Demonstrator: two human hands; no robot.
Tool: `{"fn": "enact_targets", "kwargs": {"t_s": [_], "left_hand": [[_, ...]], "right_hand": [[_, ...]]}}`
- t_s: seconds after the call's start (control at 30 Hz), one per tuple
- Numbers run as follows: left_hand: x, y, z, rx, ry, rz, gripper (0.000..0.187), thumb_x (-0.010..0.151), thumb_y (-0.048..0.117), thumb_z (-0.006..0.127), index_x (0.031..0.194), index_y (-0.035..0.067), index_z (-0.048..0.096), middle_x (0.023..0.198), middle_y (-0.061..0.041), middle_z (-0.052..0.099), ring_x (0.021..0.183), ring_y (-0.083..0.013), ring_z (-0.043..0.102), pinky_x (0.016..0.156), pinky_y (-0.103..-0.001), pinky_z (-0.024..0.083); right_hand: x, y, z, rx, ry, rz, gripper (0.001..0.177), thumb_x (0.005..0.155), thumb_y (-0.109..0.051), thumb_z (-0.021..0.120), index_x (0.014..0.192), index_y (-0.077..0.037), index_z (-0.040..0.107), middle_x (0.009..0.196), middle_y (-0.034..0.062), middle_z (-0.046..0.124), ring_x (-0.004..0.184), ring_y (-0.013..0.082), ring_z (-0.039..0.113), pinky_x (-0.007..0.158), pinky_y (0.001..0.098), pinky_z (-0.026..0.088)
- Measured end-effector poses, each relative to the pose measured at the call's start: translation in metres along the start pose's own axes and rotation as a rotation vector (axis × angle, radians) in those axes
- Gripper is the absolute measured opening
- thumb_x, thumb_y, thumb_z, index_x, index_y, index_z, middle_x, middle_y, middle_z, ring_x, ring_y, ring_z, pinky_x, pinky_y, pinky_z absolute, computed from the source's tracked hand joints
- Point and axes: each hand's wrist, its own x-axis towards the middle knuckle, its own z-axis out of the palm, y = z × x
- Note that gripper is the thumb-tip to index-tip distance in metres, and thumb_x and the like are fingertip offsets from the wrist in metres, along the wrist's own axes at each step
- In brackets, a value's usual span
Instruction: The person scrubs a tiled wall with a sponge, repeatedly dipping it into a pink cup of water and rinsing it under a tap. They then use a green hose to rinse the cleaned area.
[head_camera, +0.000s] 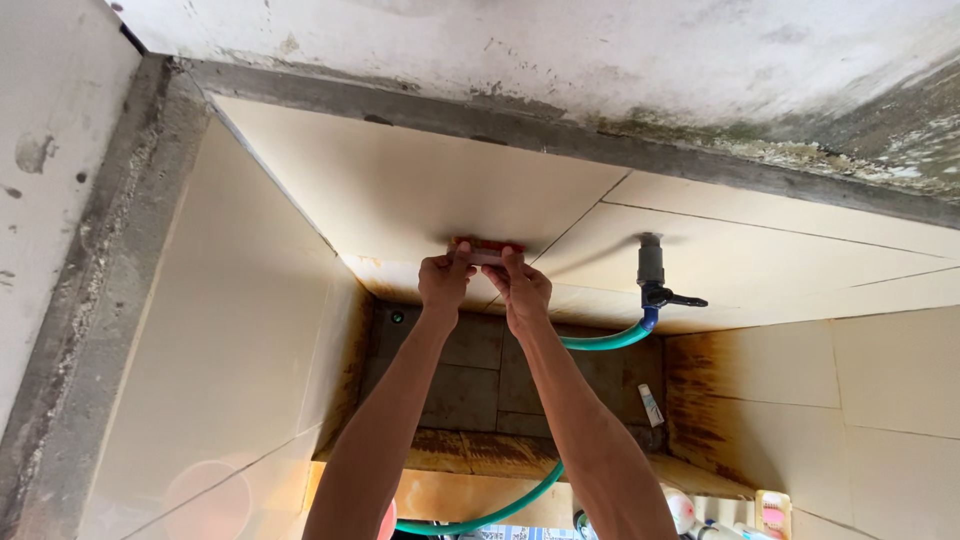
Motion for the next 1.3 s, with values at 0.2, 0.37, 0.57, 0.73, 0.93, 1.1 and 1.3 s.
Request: {"fn": "enact_targets", "kwargs": {"t_s": [0.2, 0.37, 0.57, 0.73, 0.93, 1.1, 1.3], "left_hand": [[-0.016, 0.034, 0.006, 0.052, 0.016, 0.019, 0.058, 0.084, 0.047, 0.081, 0.099, -0.002, 0.053, 0.085, -0.012, 0.071, 0.071, -0.0146, 0.073, 0.062, -0.027, 0.061], [-0.058, 0.099, 0.028, 0.067, 0.023, 0.004, 0.059, 0.083, 0.049, 0.083, 0.095, -0.001, 0.053, 0.082, -0.014, 0.071, 0.068, -0.0152, 0.071, 0.061, -0.026, 0.060], [-0.093, 0.164, 0.053, -0.017, -0.035, 0.069, 0.055, 0.083, 0.048, 0.080, 0.089, 0.001, 0.052, 0.078, -0.012, 0.070, 0.064, -0.0142, 0.071, 0.058, -0.027, 0.061], [-0.100, 0.184, 0.062, -0.044, -0.106, 0.079, 0.056, 0.090, 0.047, 0.080, 0.083, -0.005, 0.059, 0.073, -0.012, 0.069, 0.060, -0.0135, 0.067, 0.059, -0.028, 0.060], [-0.128, 0.204, 0.067, -0.109, -0.132, 0.153, 0.050, 0.091, 0.042, 0.078, 0.094, -0.004, 0.058, 0.082, -0.011, 0.071, 0.068, -0.0154, 0.071, 0.064, -0.029, 0.061], [-0.167, 0.216, 0.082, -0.185, -0.166, 0.192, 0.045, 0.095, 0.039, 0.071, 0.102, -0.002, 0.053, 0.093, -0.014, 0.071, 0.077, -0.0175, 0.072, 0.070, -0.031, 0.062], [-0.223, 0.207, 0.091, -0.268, -0.263, 0.182, 0.046, 0.097, 0.040, 0.066, 0.114, 0.000, 0.054, 0.104, -0.014, 0.071, 0.082, -0.0168, 0.070, 0.074, -0.032, 0.060]], "right_hand": [[-0.017, -0.028, 0.014, 0.079, 0.071, 0.064, 0.045, 0.086, -0.024, 0.080, 0.106, 0.013, 0.064, 0.105, 0.0220, 0.070, 0.091, 0.0302, 0.075, 0.085, 0.0343, 0.062], [-0.050, -0.091, 0.036, 0.048, 0.092, 0.032, 0.045, 0.088, -0.022, 0.081, 0.105, 0.015, 0.063, 0.103, 0.0209, 0.069, 0.090, 0.0300, 0.075, 0.084, 0.0328, 0.062], [-0.081, -0.157, 0.057, 0.066, 0.038, -0.084, 0.035, 0.087, -0.019, 0.080, 0.104, 0.009, 0.068, 0.104, 0.0151, 0.069, 0.085, 0.0258, 0.073, 0.081, 0.0330, 0.063], [-0.087, -0.182, 0.064, 0.116, -0.006, -0.131, 0.034, 0.085, -0.017, 0.080, 0.105, 0.007, 0.069, 0.105, 0.0140, 0.070, 0.085, 0.0232, 0.074, 0.079, 0.0347, 0.065], [-0.106, -0.208, 0.067, 0.125, -0.054, -0.160, 0.039, 0.086, -0.022, 0.083, 0.102, 0.010, 0.064, 0.106, 0.0195, 0.069, 0.089, 0.0261, 0.074, 0.082, 0.0338, 0.063], [-0.144, -0.238, 0.054, 0.097, -0.106, -0.197, 0.039, 0.089, -0.026, 0.078, 0.102, 0.008, 0.064, 0.105, 0.0211, 0.070, 0.091, 0.0288, 0.075, 0.085, 0.0326, 0.067], [-0.185, -0.255, 0.016, 0.113, -0.228, -0.239, 0.031, 0.093, -0.024, 0.073, 0.101, 0.006, 0.068, 0.101, 0.0175, 0.072, 0.092, 0.0247, 0.075, 0.091, 0.0342, 0.065]]}}
